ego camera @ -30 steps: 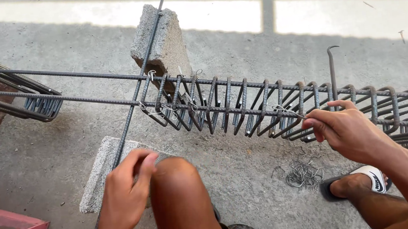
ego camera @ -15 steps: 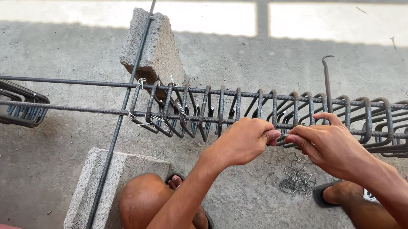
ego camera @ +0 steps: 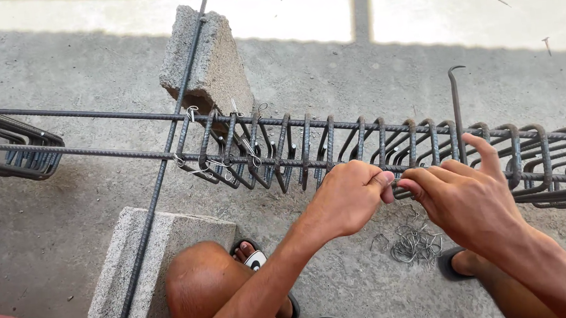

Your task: Tying wire around rebar intersections using a manual hook tool to secure stirrups to longitudinal bars

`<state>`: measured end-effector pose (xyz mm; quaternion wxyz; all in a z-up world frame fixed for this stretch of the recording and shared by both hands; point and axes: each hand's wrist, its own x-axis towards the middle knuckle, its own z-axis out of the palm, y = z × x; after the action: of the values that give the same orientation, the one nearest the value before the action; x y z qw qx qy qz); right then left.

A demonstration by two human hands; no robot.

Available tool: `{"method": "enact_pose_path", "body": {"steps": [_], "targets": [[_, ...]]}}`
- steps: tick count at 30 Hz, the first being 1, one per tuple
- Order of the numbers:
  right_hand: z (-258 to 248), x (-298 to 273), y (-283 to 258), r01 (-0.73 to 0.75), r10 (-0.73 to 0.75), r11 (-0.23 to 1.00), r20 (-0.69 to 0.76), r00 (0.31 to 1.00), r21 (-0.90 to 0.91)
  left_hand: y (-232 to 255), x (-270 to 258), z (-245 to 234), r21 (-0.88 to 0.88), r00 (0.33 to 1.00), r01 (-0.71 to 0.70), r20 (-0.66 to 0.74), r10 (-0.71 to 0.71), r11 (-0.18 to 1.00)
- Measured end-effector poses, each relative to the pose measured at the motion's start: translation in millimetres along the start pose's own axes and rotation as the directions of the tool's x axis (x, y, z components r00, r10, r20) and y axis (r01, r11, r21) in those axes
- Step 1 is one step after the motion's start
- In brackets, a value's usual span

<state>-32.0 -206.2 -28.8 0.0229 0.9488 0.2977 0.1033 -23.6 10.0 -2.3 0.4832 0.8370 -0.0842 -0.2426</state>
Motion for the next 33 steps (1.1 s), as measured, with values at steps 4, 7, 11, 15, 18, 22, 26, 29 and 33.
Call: {"method": "enact_pose_path", "body": {"steps": [4,7,11,15,18,22,26,29,33], "targets": [[-3.8,0.9,-3.3,0.022,-0.062,0.974,-0.172,0.983,-0.225,-11.1,7.2,5.1,-0.329,0.999,0.018,0.053,0.0,0.944],[3.8,-1.3,0.6,0.0,-0.067,0.951,-0.206,0.976,-0.31,-36.8,25.1,13.7,-0.722,0.981,0.063,0.172,0.091,0.689],[1.6,3.0,2.6,-0.029,-0.034,0.939,-0.177,0.984,-0.342,-41.1,29.5,22.2,-0.776,0.987,0.083,0.15,0.055,0.625],[2.1,5.2,5.6,-0.02,-0.067,0.905,-0.188,0.98,-0.424,-49.0,34.8,26.5,-0.884,0.976,0.084,0.166,0.139,0.459],[-1.3,9.4,3.9,-0.017,-0.066,0.913,-0.19,0.98,-0.407,-44.0,28.0,19.5,-0.868,0.978,0.07,0.157,0.136,0.492],[-10.1,12.7,8.6,0.023,-0.074,0.935,-0.131,0.989,-0.353,-36.3,32.3,2.6,-0.619,0.988,0.04,0.142,0.062,0.785],[-12.9,3.5,12.0,-0.021,-0.025,0.936,-0.127,0.992,-0.351,-38.9,25.4,-27.2,-0.586,0.993,-0.012,0.088,0.079,0.811],[-10.7,0.5,12.9,0.001,-0.054,0.956,-0.174,0.983,-0.292,-41.2,26.9,-35.6,-0.576,0.988,0.009,0.131,0.081,0.818],[-15.9,-3.1,2.6,-0.003,-0.052,0.976,-0.245,0.968,-0.22,-38.5,26.3,-37.8,-0.474,0.988,0.007,0.141,0.068,0.881]]}}
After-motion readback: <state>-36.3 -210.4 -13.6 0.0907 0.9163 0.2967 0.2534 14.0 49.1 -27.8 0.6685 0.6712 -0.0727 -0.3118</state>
